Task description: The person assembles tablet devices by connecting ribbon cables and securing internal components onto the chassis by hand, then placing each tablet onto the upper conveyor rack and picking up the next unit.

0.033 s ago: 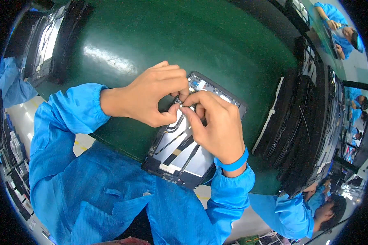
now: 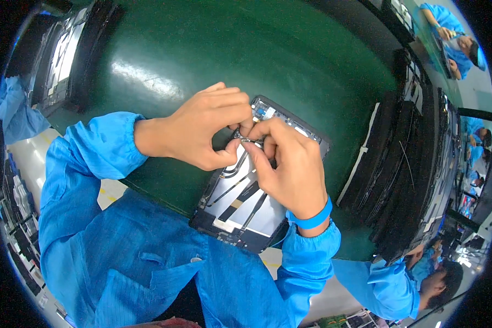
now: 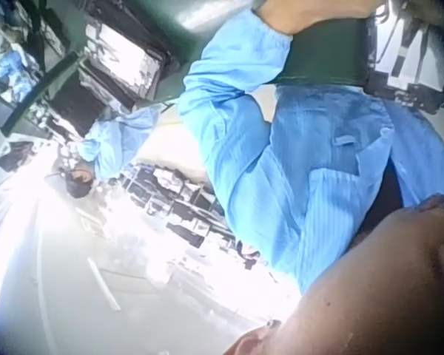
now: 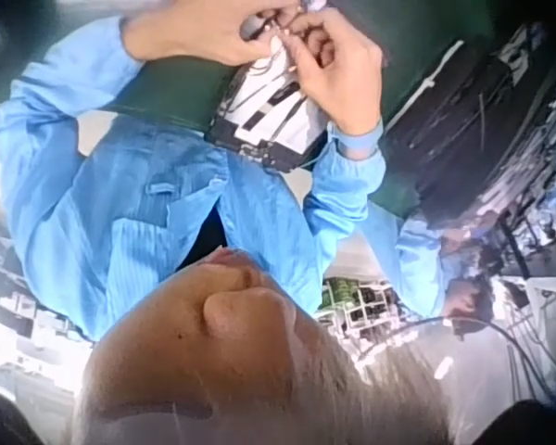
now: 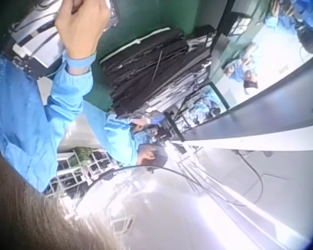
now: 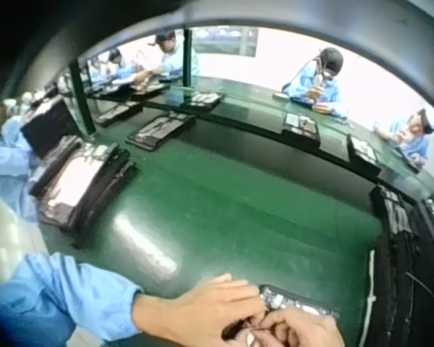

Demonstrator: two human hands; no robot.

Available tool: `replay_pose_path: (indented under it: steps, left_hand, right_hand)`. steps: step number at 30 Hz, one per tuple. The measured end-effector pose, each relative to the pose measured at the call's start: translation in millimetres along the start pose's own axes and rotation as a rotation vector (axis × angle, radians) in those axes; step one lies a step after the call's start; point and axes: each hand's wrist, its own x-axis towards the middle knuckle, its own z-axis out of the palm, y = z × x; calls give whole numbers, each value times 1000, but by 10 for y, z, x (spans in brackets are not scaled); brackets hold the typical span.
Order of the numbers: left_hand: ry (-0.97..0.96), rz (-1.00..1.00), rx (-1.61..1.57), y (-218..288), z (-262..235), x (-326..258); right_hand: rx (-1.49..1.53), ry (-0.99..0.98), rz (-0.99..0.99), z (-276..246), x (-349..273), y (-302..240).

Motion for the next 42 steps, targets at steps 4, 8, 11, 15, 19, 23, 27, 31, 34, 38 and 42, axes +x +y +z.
replay_pose_path:
  steps: [4, 8, 11, 15, 19, 23, 27, 31, 34, 38, 42]
  left_hand:
    - [52, 39, 12, -3, 57, -18]
    - [87, 47, 38, -21, 102, -62]
    - [97, 85, 29, -48, 82, -61]
    - [96, 93, 26, 7, 24, -67]
    - [114, 23, -35, -34, 58, -75]
    - [109, -67, -70, 22, 4, -86]
    - [142, -71, -62, 39, 66, -130]
    - [91, -118, -190, -57, -30, 42]
    - [270, -104, 66, -203, -686, 340]
    - [399, -377, 533, -828, -2019, 839]
    - [503, -702, 912, -2138, -3513, 616]
  right_hand:
    - [-78, 19, -90, -15, -8, -13]
    - [-127, 9, -97, -35, -32, -71]
    - [-121, 27, -57, -10, -56, -67]
    - [-120, 76, -147, 95, -87, 17]
    - [-299, 176, -189, 110, -73, -76]
    - [-289, 178, -200, 131, -57, -100]
    - [-360, 207, -319, 174, -51, -78]
    - [-330, 222, -237, 134, -165, -60]
    - [-305, 237, -272, 170, -126, -9]
    - [-233, 287, -294, 139, -116, -25]
    - [-288, 228, -279, 91, -93, -66]
